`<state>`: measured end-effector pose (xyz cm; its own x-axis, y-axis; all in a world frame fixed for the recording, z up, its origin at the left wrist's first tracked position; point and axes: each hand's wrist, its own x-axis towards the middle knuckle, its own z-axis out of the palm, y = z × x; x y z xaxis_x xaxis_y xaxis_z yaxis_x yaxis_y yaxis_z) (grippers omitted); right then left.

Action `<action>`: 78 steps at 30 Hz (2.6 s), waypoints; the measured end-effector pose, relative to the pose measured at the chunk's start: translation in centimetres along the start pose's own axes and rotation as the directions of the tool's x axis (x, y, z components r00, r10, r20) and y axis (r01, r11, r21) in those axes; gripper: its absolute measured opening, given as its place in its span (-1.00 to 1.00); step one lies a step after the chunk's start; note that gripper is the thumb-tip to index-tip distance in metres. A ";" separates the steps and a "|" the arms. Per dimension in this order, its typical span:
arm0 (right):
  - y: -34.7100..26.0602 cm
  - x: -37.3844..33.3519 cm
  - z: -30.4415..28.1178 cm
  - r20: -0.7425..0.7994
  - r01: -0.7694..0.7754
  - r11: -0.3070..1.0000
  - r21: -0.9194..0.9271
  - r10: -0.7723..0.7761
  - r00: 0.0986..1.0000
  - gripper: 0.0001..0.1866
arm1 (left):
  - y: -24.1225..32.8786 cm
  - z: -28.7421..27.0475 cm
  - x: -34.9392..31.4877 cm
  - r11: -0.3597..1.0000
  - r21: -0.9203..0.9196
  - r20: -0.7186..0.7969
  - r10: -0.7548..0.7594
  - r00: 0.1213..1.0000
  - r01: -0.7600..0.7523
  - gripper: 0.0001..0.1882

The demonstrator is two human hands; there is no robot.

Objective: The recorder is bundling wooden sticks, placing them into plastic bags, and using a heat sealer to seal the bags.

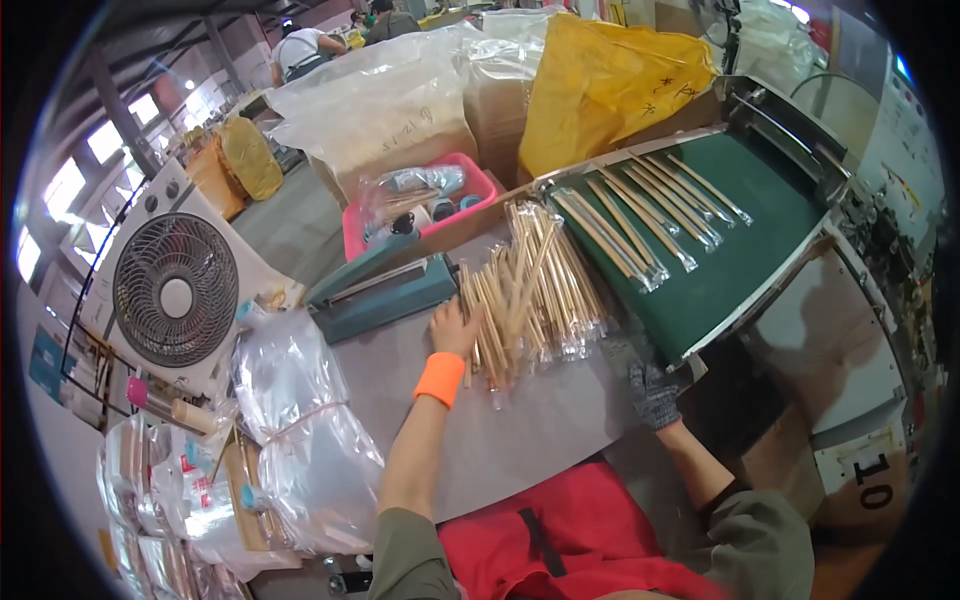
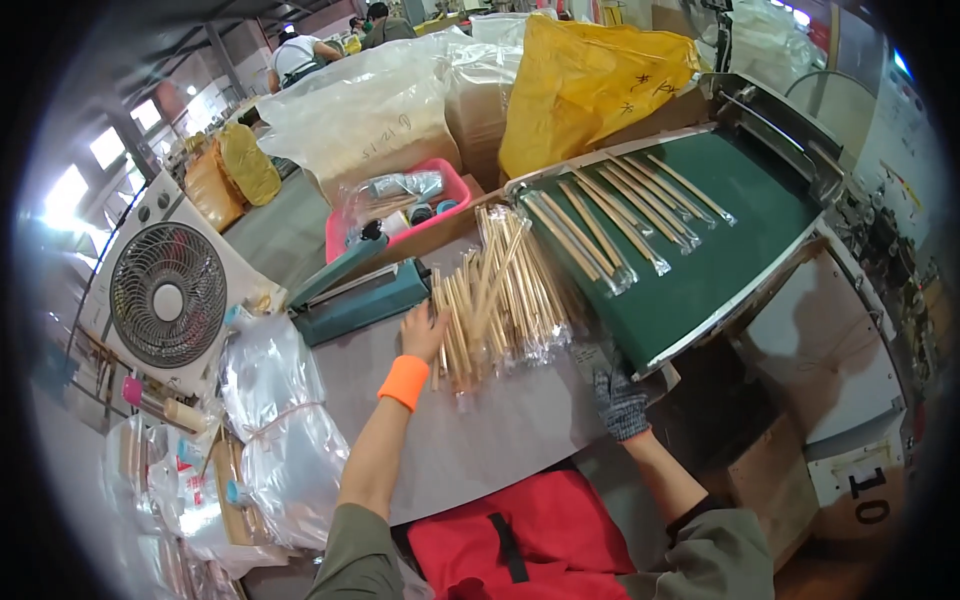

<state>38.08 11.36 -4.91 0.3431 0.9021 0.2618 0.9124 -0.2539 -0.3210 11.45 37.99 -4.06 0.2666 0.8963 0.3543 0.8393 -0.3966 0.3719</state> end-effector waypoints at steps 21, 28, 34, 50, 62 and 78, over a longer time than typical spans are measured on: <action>-3.3 12.7 -4.9 0.126 0.540 0.829 -0.142 -0.526 0.841 -0.68 | 1.5 -7.5 -17.2 0.600 -0.766 -0.146 -0.513 0.846 0.231 -0.14; 12.1 26.3 -8.6 -0.370 -0.022 0.896 -0.444 -0.161 0.915 -0.50 | 2.4 -8.1 -16.8 0.819 -0.532 -0.188 -0.361 0.914 0.214 -0.22; -4.9 19.8 -1.8 -0.096 0.464 0.873 -0.150 -0.480 0.872 -0.50 | 2.5 -7.9 -16.6 0.883 -0.401 -0.163 -0.330 0.930 0.244 -0.01; -21.5 6.6 -0.1 0.590 -0.443 0.407 0.798 -0.381 0.712 -0.40 | 2.5 -8.7 -15.8 0.161 -0.965 0.119 -0.428 0.896 0.205 -0.18; -14.0 -16.0 -4.6 0.636 -0.648 0.077 0.758 -0.307 0.707 -0.32 | 6.6 -17.1 -36.2 -0.200 -0.874 0.479 -0.209 0.853 0.442 -0.04; -19.8 -3.5 -2.7 0.387 -0.122 0.374 0.919 -0.804 0.452 -0.19 | 7.2 -15.1 -32.5 -0.118 -0.818 0.575 -0.132 0.807 0.563 -0.10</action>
<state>19.40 12.31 3.02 -0.6648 0.7466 0.0238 0.0944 0.1157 -0.9888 1.69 2.98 0.02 0.3767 0.8901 -0.2566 -0.3364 0.3895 0.8574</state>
